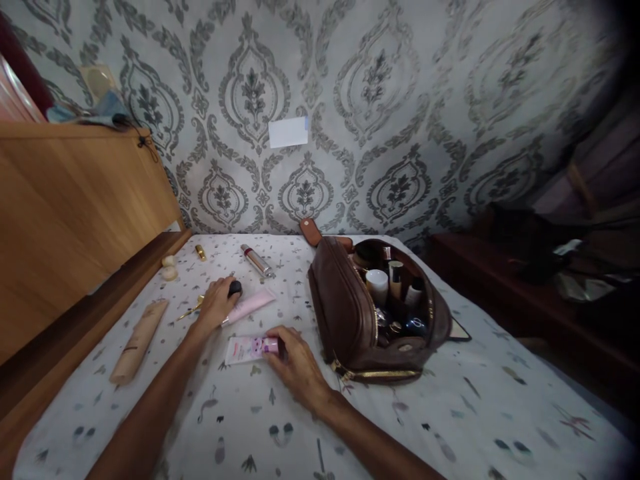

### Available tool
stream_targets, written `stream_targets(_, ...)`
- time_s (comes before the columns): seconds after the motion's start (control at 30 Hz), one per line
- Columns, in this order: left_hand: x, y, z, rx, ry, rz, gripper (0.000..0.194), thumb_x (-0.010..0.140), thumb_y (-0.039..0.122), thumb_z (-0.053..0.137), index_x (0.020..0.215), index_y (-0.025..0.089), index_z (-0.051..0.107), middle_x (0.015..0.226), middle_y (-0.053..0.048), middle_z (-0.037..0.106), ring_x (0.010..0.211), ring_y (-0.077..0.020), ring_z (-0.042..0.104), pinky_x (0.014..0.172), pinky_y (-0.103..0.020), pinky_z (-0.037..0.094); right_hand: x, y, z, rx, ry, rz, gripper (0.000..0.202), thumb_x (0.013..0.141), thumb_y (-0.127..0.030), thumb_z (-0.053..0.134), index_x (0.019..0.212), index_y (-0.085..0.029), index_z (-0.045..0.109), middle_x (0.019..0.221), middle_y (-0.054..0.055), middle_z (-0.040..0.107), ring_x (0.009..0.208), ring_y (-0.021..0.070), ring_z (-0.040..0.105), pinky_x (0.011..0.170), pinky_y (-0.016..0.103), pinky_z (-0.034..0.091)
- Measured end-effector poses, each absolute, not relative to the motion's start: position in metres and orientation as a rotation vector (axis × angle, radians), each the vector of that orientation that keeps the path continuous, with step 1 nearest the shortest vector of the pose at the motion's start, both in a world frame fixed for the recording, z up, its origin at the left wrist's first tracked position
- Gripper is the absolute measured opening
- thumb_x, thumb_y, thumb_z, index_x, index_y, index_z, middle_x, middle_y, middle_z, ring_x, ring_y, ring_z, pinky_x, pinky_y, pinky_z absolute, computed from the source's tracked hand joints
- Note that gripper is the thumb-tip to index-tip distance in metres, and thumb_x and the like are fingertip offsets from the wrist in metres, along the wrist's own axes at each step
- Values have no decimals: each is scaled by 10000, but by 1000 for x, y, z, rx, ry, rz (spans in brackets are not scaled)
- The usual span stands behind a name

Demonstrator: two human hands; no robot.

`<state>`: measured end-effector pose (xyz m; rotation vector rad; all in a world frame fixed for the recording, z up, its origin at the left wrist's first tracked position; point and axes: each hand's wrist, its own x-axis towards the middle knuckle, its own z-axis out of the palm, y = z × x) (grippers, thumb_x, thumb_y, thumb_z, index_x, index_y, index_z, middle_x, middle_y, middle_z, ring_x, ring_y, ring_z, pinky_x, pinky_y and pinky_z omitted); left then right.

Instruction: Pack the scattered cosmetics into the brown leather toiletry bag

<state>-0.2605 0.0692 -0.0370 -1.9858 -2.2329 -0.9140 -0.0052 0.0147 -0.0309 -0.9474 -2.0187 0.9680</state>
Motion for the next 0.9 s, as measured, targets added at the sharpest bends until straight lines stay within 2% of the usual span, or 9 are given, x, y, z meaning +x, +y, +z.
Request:
stream_targets(0.2,-257,64,-31,-1940,-2243,-1001,268,807,234,618,1068,178,651,1032,-109,681,1027,-299,601,936,-442,453,-4,16,-37,-920,-1975,967,291,789,-123,645,1066,-211,632,992,62,662,932,228,626,849,360,511)
stream_targets(0.4,-249,51,-14,-1942,-2190,-1186,330,849,313,579,1145,172,619,1144,-113,658,1066,-269,608,944,-407,465,-2,15,-35,-885,-1897,985,244,881,-275,583,1106,-191,625,1064,85,676,994,232,634,886,376,519)
stream_targets(0.57,-224,34,9,-2343,-2120,-1737,450,830,378,640,1238,198,586,1200,-87,660,1073,-241,626,915,-346,492,-1,16,-34,-878,-1772,981,305,932,-346,524,1181,-183,592,1171,113,669,1069,231,635,925,377,519)
stream_targets(0.63,-209,26,16,-2544,-2084,-1844,474,821,363,667,1261,209,581,1198,-88,655,1105,-245,619,929,-338,489,-2,18,-36,-850,-1726,959,350,929,-350,535,1234,-180,562,1183,119,663,1073,230,637,929,379,520)
stream_targets(0.77,-182,14,22,-2746,-2078,-1771,476,786,293,693,1246,210,599,1166,-85,658,1137,-253,603,964,-339,475,-3,20,-40,-793,-1656,933,419,900,-323,572,1292,-187,522,1221,122,631,1103,234,621,901,362,534)
stream_targets(0.9,-168,8,19,-2753,-2096,-1642,458,749,243,690,1201,213,624,1125,-67,683,1080,-246,616,975,-354,468,-3,20,-42,-760,-1641,944,423,832,-204,588,1253,-191,541,1148,99,645,1036,222,634,866,333,539)
